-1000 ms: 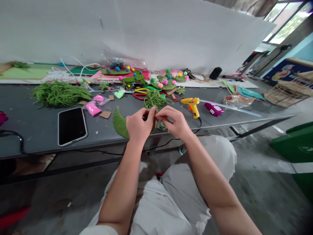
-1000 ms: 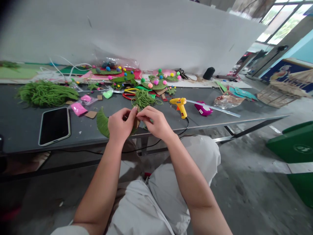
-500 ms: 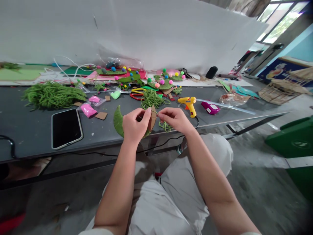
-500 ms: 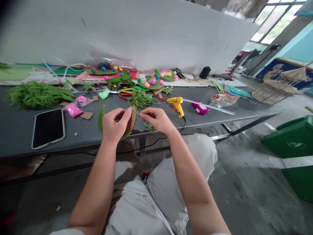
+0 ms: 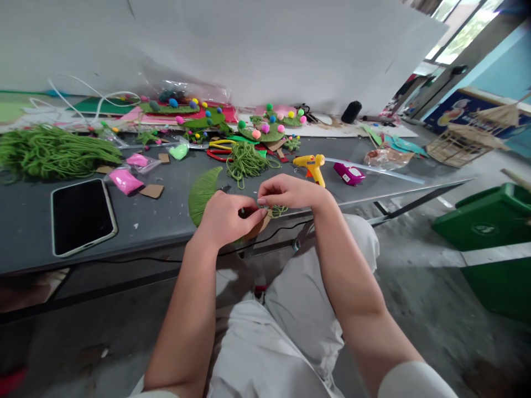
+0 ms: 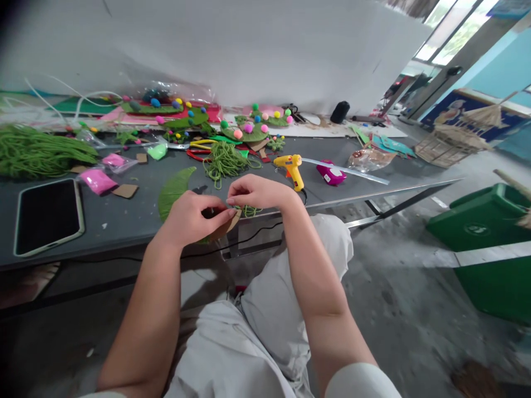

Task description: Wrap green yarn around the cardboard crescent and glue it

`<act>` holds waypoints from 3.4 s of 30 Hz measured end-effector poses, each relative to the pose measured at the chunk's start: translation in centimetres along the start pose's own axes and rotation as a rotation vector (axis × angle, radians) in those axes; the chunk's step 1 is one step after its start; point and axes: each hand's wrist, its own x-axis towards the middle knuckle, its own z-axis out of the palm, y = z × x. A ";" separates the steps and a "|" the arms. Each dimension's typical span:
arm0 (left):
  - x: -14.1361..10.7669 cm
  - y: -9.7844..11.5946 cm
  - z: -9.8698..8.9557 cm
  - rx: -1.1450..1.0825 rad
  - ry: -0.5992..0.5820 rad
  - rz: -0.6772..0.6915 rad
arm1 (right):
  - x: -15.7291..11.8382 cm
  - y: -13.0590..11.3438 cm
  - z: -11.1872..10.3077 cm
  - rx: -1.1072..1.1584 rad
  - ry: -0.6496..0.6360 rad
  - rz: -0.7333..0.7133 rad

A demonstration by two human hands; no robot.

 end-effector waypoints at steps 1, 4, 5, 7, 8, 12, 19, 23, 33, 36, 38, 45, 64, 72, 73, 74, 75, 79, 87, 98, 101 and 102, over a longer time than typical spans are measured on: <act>0.1 0.1 0.1 0.028 -0.005 -0.019 | 0.1 -0.2 0.1 -0.044 0.005 0.024; 0.3 0.4 0.4 0.120 0.020 -0.124 | 0.1 -1.0 1.0 -0.135 0.128 0.071; 0.3 0.5 0.5 0.140 0.046 -0.169 | 0.1 -1.2 1.4 -0.149 0.202 0.079; 0.5 0.5 0.6 0.150 0.103 -0.258 | -0.2 -1.5 2.4 -0.154 0.378 0.100; 0.5 0.5 0.6 0.140 0.129 -0.291 | -0.4 -1.7 2.9 -0.144 0.457 0.109; 0.6 0.2 0.5 0.066 0.245 -0.353 | -1.4 -2.1 4.0 -0.072 0.568 0.079; 0.5 0.1 0.2 -0.141 0.407 -0.318 | -2.3 -2.1 4.0 0.021 0.540 0.008; 0.3 0.6 -0.2 -0.304 0.416 -0.184 | -2.0 -1.1 3.6 0.195 0.461 -0.021; -0.2 0.1 -1.1 -0.326 0.165 0.026 | -0.7 0.5 3.2 0.249 0.227 -0.088; -0.4 -0.1 -1.2 -0.279 0.017 0.044 | -0.5 0.1 2.9 0.195 0.191 -0.074; -0.5 -0.1 -1.2 -0.200 -0.060 0.035 | -0.4 -0.1 2.7 0.167 0.141 -0.050; -0.4 0.1 -0.4 0.134 -0.123 -0.082 | -0.5 -0.6 2.7 -0.083 0.127 0.048; -0.1 -0.6 -1.2 -0.108 0.257 -0.367 | -1.2 -2.6 4.1 -0.141 0.463 -0.014; -0.4 -0.5 -1.8 -0.433 0.247 -0.149 | -0.5 -0.6 3.4 0.309 0.217 -0.060; -0.5 -0.5 -1.9 -0.438 0.208 -0.119 | -0.4 -0.3 3.3 0.320 0.170 -0.070; -0.5 -0.5 -2.0 -0.430 0.155 -0.089 | -0.3 -0.1 3.3 0.315 0.129 -0.076; -0.6 -0.5 -2.0 -0.410 0.096 -0.059 | -0.2 0.1 3.2 0.295 0.098 -0.079; -0.6 -0.5 -1.8 -0.247 -0.107 0.022 | -0.1 0.2 2.6 0.205 0.031 -0.051; -0.2 0.0 -1.0 0.125 -0.213 -0.119 | 0.4 -1.0 1.7 -0.107 0.014 0.075; 0.0 0.3 -1.8 0.048 0.046 -0.337 | -0.9 -3.3 4.1 -0.106 0.395 0.049; 0.1 0.0 -1.6 -0.006 0.163 -0.333 | -1.3 -3.6 4.2 -0.104 0.461 0.036; 0.1 -0.2 -1.4 -0.022 0.204 -0.325 | -1.4 -3.6 4.2 -0.099 0.473 0.035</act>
